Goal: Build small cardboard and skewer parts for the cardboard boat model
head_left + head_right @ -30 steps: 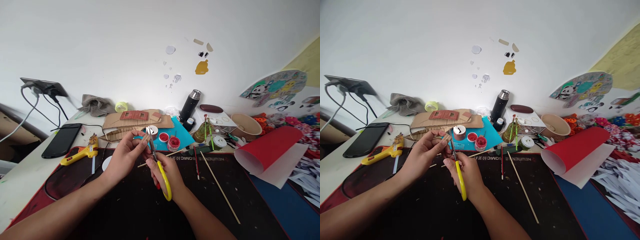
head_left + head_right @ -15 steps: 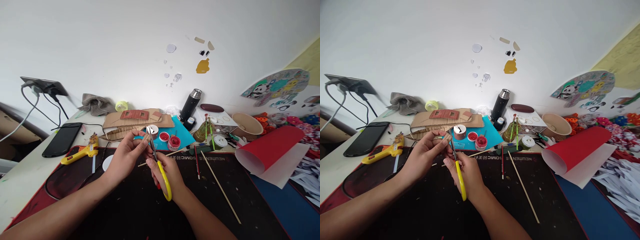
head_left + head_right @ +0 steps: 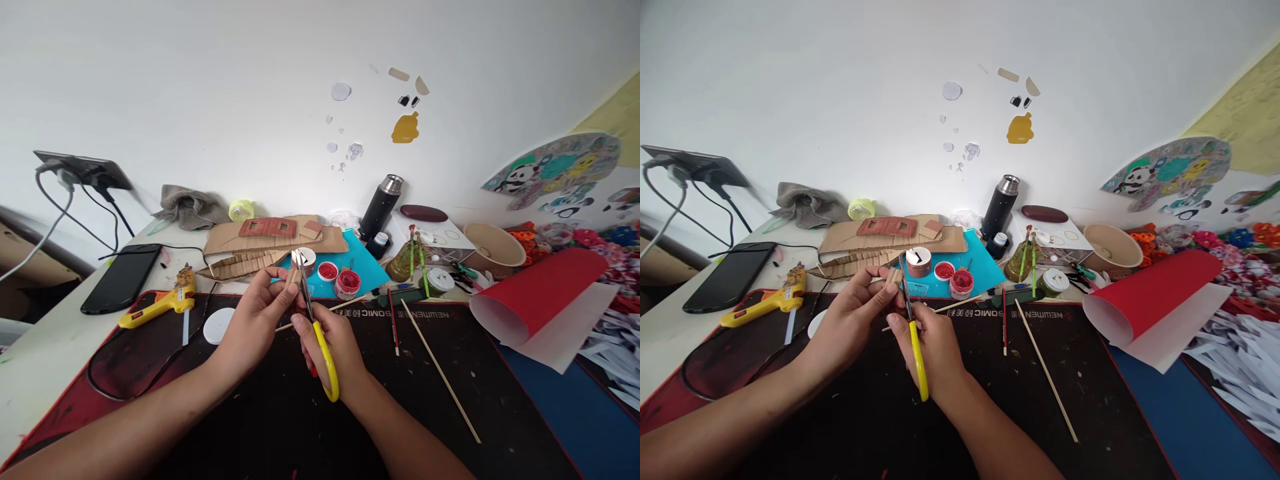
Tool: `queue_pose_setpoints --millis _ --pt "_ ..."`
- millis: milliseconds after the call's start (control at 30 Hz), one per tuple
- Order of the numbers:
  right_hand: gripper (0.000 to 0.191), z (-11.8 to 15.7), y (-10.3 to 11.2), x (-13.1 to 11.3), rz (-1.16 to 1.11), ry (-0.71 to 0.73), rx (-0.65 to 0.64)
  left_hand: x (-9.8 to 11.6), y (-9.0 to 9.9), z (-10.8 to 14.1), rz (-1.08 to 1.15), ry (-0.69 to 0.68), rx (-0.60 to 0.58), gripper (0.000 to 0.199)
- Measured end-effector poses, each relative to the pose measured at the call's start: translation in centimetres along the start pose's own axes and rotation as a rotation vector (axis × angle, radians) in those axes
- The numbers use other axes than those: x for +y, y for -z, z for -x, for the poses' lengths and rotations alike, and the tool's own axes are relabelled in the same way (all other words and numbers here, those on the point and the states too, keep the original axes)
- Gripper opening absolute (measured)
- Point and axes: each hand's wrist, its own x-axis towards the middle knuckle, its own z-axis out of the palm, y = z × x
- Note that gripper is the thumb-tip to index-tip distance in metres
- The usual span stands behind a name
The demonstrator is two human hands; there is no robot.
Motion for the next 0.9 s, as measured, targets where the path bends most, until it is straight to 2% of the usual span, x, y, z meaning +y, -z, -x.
queue_pose_setpoints --millis 433,900 --pt "0.033 0.1 0.5 -0.9 0.031 0.012 0.004 2.0 0.3 -0.2 0.019 0.074 0.030 0.039" --pt "0.036 0.3 0.2 -0.6 -0.004 -0.009 0.009 2.2 0.4 -0.4 -0.061 0.070 0.029 0.040"
